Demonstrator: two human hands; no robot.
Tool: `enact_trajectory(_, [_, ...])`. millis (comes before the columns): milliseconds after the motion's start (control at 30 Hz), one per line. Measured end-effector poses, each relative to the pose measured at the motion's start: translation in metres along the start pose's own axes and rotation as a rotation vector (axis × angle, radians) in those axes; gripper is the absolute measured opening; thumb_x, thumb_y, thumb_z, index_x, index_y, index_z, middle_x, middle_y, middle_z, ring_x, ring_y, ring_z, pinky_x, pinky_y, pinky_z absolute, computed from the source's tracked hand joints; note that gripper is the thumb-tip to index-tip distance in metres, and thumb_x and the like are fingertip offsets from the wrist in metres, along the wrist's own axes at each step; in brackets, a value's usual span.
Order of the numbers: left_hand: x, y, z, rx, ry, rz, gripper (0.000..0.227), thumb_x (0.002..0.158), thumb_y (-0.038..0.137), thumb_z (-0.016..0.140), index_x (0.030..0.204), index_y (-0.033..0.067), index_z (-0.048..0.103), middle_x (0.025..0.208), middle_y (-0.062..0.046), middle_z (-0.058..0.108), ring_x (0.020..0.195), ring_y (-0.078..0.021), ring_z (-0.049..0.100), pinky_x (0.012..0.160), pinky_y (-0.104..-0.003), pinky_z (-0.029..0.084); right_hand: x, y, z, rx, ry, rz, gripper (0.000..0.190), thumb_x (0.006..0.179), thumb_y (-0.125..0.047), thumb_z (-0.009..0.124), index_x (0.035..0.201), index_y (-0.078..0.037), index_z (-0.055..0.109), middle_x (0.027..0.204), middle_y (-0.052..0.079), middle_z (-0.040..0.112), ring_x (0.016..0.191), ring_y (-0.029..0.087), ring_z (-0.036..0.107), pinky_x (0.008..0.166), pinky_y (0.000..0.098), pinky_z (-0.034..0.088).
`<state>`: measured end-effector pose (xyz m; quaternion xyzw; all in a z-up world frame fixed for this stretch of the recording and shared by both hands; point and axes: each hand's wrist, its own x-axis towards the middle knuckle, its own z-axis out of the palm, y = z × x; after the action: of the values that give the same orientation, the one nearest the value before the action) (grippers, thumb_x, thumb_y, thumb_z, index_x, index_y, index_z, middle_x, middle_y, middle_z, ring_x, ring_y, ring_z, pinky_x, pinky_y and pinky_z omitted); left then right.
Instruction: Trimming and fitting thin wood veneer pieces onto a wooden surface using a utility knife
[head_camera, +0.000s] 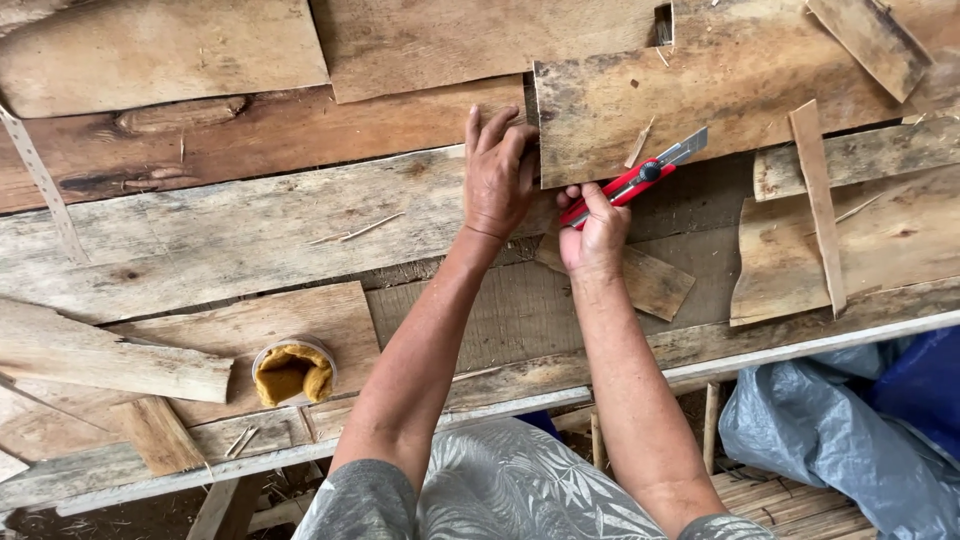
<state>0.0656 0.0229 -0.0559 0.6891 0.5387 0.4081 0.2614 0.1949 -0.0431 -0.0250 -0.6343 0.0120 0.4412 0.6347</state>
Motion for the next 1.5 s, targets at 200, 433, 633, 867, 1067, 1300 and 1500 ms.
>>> enact_trajectory(200, [0.0, -0.007, 0.009, 0.011, 0.044, 0.04, 0.032, 0.088, 0.015, 0.076, 0.118, 0.015, 0.064, 0.096, -0.001, 0.08, 0.128, -0.017, 0.06, 0.126, -0.049, 0.028, 0.003, -0.009, -0.001, 0.056, 0.025, 0.025, 0.027, 0.083, 0.005, 0.074, 0.105, -0.005, 0.062, 0.082, 0.007, 0.066, 0.067, 0.019, 0.07, 0.074, 0.0424, 0.067])
enact_trajectory(433, [0.007, -0.009, 0.008, -0.126, 0.167, -0.133, 0.028, 0.098, 0.023, 0.07, 0.125, 0.0192, 0.065, 0.099, 0.0, 0.075, 0.105, -0.0206, 0.069, 0.109, -0.041, 0.047, 0.006, -0.01, -0.005, 0.161, 0.063, 0.084, 0.023, 0.08, 0.012, 0.072, 0.097, 0.002, 0.06, 0.083, 0.011, 0.062, 0.065, 0.019, 0.071, 0.072, 0.0429, 0.067])
enact_trajectory(633, [0.018, 0.017, -0.031, -0.231, 0.408, -0.284, 0.026, 0.105, 0.022, 0.064, 0.131, 0.0214, 0.063, 0.095, -0.004, 0.073, 0.091, -0.0231, 0.073, 0.088, -0.038, 0.059, 0.003, -0.015, -0.002, 0.158, 0.079, 0.114, 0.023, 0.08, 0.013, 0.071, 0.098, 0.004, 0.06, 0.082, 0.012, 0.062, 0.063, 0.019, 0.07, 0.071, 0.0418, 0.066])
enact_trajectory(867, [-0.011, 0.085, -0.123, -0.185, -0.015, -0.356, 0.017, 0.104, 0.018, 0.064, 0.116, 0.0234, 0.073, 0.089, 0.001, 0.077, 0.083, -0.0166, 0.074, 0.082, -0.031, 0.06, -0.009, -0.036, 0.003, -0.006, 0.05, 0.135, 0.027, 0.085, 0.007, 0.068, 0.109, -0.001, 0.059, 0.082, 0.01, 0.064, 0.06, 0.017, 0.071, 0.065, 0.0403, 0.07])
enact_trajectory(1067, [-0.074, 0.046, -0.094, 0.352, -0.306, -0.038, 0.013, 0.095, 0.032, 0.069, 0.108, 0.0321, 0.072, 0.091, 0.007, 0.075, 0.097, -0.0154, 0.07, 0.091, -0.033, 0.048, -0.03, -0.047, 0.003, -0.233, 0.104, -0.035, 0.031, 0.093, -0.003, 0.068, 0.121, -0.001, 0.055, 0.095, 0.012, 0.071, 0.055, 0.012, 0.069, 0.058, 0.0353, 0.071])
enact_trajectory(1300, [0.002, 0.027, -0.097, 0.378, -0.116, 0.08, 0.037, 0.093, 0.019, 0.076, 0.13, 0.0146, 0.07, 0.133, -0.011, 0.068, 0.136, -0.0358, 0.05, 0.115, -0.057, 0.034, -0.067, -0.051, 0.043, -0.573, -0.173, -0.334, 0.025, 0.101, -0.008, 0.067, 0.123, 0.002, 0.062, 0.105, 0.016, 0.071, 0.055, 0.011, 0.067, 0.05, 0.0288, 0.066])
enact_trajectory(1500, [0.015, -0.012, -0.07, 0.471, -0.285, 0.128, 0.054, 0.106, 0.036, 0.062, 0.153, 0.0116, 0.05, 0.159, -0.012, 0.049, 0.15, -0.0432, 0.03, 0.124, -0.063, 0.019, -0.039, -0.038, 0.047, -1.028, -0.506, -0.59, 0.024, 0.103, -0.004, 0.066, 0.124, 0.006, 0.061, 0.102, 0.01, 0.058, 0.059, 0.011, 0.067, 0.049, 0.0202, 0.067])
